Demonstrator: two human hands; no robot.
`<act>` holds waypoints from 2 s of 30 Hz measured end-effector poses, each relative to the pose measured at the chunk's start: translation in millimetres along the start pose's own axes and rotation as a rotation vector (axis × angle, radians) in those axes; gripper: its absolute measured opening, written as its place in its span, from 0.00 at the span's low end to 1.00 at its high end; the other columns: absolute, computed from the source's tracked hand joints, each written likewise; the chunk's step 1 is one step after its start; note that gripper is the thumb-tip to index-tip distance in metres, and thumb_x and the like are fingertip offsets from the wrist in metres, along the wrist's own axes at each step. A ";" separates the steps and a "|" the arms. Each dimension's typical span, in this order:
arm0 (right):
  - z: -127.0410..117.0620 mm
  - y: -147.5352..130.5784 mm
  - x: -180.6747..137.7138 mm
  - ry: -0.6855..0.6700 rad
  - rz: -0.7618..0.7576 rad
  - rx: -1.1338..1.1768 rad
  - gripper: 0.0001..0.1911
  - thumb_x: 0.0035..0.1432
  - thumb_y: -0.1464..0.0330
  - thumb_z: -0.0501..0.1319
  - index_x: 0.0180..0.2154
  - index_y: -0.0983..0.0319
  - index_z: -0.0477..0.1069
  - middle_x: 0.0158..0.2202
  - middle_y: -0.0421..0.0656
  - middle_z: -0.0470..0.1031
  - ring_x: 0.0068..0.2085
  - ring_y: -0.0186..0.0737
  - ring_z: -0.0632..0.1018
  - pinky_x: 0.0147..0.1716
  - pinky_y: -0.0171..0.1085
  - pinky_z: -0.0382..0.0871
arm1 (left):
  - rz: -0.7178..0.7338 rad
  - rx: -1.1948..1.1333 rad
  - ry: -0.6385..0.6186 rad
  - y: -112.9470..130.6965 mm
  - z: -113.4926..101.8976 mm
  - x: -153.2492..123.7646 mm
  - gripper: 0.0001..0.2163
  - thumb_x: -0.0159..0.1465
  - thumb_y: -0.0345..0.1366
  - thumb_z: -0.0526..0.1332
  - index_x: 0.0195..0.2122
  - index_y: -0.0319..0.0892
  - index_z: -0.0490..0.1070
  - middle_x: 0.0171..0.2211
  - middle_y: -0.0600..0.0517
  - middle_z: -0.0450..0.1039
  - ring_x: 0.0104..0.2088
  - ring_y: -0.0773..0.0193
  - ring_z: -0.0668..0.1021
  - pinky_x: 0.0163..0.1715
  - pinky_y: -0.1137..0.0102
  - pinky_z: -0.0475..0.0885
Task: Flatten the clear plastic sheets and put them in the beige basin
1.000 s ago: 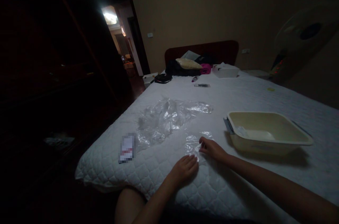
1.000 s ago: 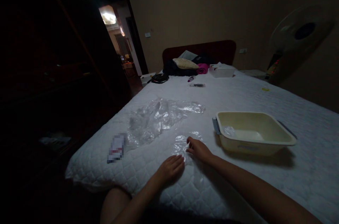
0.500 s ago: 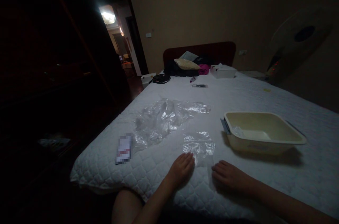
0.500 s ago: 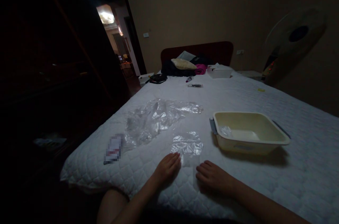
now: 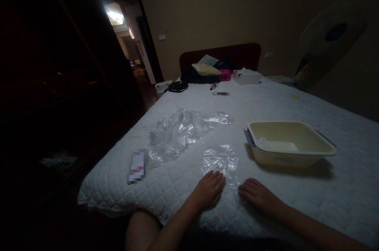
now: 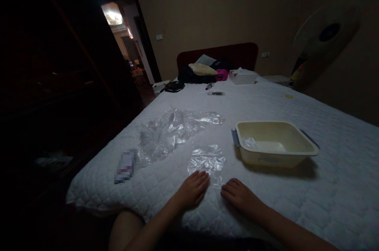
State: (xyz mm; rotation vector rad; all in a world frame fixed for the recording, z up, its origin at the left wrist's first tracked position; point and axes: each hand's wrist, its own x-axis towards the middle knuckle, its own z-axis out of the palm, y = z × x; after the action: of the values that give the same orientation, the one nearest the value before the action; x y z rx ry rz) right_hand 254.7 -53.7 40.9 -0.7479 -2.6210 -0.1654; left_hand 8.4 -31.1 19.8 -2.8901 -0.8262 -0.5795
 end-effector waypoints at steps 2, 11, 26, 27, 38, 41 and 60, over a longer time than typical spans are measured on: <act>-0.4 -0.1 0.2 0.012 -0.024 0.001 0.11 0.60 0.74 0.48 0.38 0.62 0.68 0.33 0.45 0.73 0.35 0.37 0.71 0.39 0.41 0.63 | -0.016 -0.004 -0.009 0.2 1.2 0.0 0.22 0.60 0.34 0.49 0.56 0.35 0.52 0.55 0.43 0.59 0.57 0.56 0.60 0.55 0.58 0.56; -1.1 3.1 7.2 0.079 0.106 0.054 0.10 0.59 0.73 0.49 0.40 0.62 0.67 0.34 0.46 0.73 0.35 0.38 0.72 0.36 0.39 0.65 | -0.024 0.001 -0.021 0.9 3.6 0.0 0.21 0.61 0.34 0.49 0.56 0.36 0.54 0.56 0.44 0.57 0.58 0.56 0.58 0.56 0.59 0.55; 12.5 34.2 63.1 -0.008 0.565 0.325 0.17 0.56 0.68 0.50 0.48 0.62 0.63 0.31 0.44 0.74 0.33 0.40 0.73 0.36 0.39 0.64 | -0.028 -0.015 -0.108 0.6 0.9 0.1 0.22 0.63 0.37 0.47 0.57 0.38 0.51 0.57 0.45 0.55 0.59 0.57 0.55 0.57 0.60 0.51; 13.2 34.8 64.4 -0.021 0.562 0.330 0.17 0.56 0.68 0.50 0.47 0.62 0.63 0.31 0.44 0.74 0.33 0.40 0.73 0.36 0.39 0.64 | -0.029 -0.016 -0.111 0.5 0.6 0.1 0.22 0.63 0.38 0.47 0.57 0.38 0.51 0.57 0.45 0.55 0.59 0.57 0.55 0.57 0.60 0.51; 16.7 43.4 62.2 -0.034 0.710 0.903 0.22 0.51 0.56 0.54 0.46 0.61 0.60 0.30 0.41 0.68 0.26 0.35 0.73 0.27 0.36 0.67 | -0.013 0.013 -0.103 0.6 1.4 -0.5 0.19 0.63 0.38 0.48 0.55 0.39 0.54 0.57 0.44 0.55 0.58 0.56 0.56 0.56 0.60 0.52; 16.6 45.2 58.4 -0.045 0.748 0.987 0.25 0.48 0.53 0.56 0.44 0.62 0.61 0.26 0.39 0.67 0.25 0.35 0.72 0.26 0.36 0.67 | -0.001 0.012 -0.113 0.1 1.3 -0.6 0.19 0.64 0.38 0.47 0.56 0.39 0.54 0.57 0.44 0.55 0.59 0.56 0.55 0.56 0.60 0.51; 13.6 48.4 34.6 -0.089 0.712 0.829 0.19 0.50 0.55 0.56 0.30 0.65 0.70 0.26 0.43 0.72 0.28 0.37 0.70 0.28 0.34 0.63 | -0.006 0.028 -0.123 1.4 -2.7 0.4 0.20 0.63 0.38 0.47 0.57 0.40 0.52 0.58 0.44 0.52 0.59 0.56 0.53 0.56 0.58 0.50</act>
State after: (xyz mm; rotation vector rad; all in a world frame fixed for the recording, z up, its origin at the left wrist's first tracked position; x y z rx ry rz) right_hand 248.7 7.1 43.0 -1.2700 -2.0130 1.0829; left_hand 8.5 -32.6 22.5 -2.9229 -0.8515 -0.3910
